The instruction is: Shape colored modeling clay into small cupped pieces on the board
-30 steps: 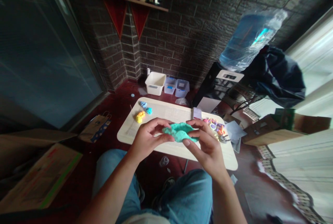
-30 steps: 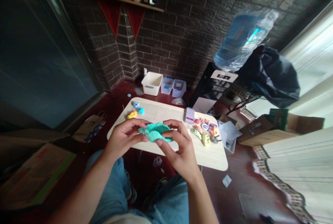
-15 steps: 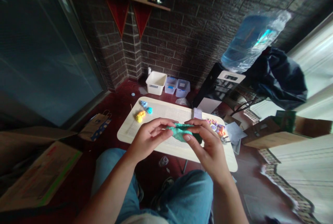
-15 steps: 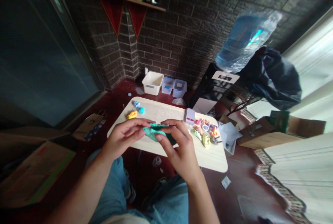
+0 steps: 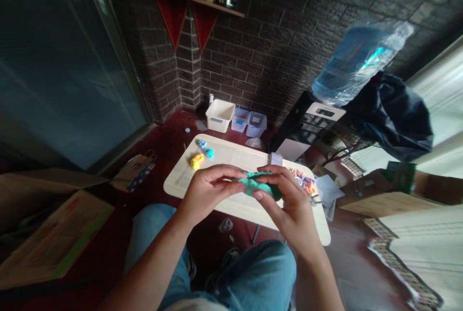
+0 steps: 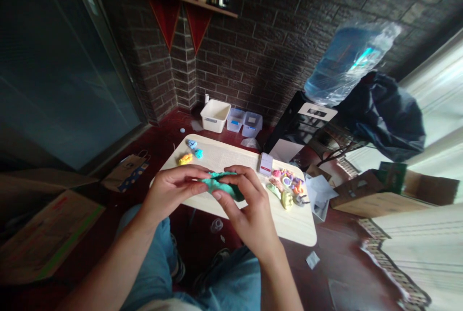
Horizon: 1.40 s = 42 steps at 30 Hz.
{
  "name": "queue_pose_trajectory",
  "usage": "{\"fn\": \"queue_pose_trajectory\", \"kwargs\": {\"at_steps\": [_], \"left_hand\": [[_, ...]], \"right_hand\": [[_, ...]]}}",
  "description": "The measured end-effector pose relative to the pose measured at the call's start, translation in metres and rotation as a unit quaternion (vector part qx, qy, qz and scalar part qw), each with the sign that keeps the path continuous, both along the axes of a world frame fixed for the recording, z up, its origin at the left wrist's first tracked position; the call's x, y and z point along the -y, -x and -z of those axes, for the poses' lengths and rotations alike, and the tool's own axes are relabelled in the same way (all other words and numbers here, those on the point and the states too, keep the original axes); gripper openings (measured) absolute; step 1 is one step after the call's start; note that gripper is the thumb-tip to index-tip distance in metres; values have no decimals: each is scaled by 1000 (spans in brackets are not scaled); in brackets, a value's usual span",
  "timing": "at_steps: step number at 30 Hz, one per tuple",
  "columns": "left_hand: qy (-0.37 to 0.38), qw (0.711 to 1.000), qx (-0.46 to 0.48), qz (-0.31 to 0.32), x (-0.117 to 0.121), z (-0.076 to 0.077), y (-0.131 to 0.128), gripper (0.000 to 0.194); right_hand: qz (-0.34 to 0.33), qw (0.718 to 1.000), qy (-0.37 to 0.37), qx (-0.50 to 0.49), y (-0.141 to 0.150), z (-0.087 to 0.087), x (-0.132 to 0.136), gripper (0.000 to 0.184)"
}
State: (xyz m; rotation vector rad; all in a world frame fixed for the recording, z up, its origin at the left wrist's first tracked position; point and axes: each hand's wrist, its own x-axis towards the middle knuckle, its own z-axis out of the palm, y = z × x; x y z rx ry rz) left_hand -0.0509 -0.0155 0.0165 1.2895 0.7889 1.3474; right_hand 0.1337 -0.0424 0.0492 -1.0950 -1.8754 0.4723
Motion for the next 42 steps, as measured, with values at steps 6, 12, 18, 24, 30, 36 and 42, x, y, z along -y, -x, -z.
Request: {"fn": "queue_pose_trajectory", "kwargs": {"at_steps": [6,12,18,24,30,36,42], "left_hand": [[23,1000,2,17,1,1,3,36],[82,995,-11,63,-2,-3,8,39],[81,995,-12,64,-3,-7,8,34],[98,994,-11,42,-3,-11,7,32],[96,995,-22,15,0,-14,6,32],[68,997,-29,36,5,-18,7,28],[60,998,-29,19,9,-19,7,23]], "right_hand": [[-6,1000,6,-4,1,-2,-2,7],[-5,1000,-1,-4,2,-3,-2,6],[-3,1000,6,-26,3,-3,-3,6],[-7,1000,6,-23,4,-6,-1,5],[-21,1000,1,-14,6,-8,0,6],[-9,999,-30,-12,7,-7,-2,7],[-22,999,-42,-13,7,-9,-2,11]]}}
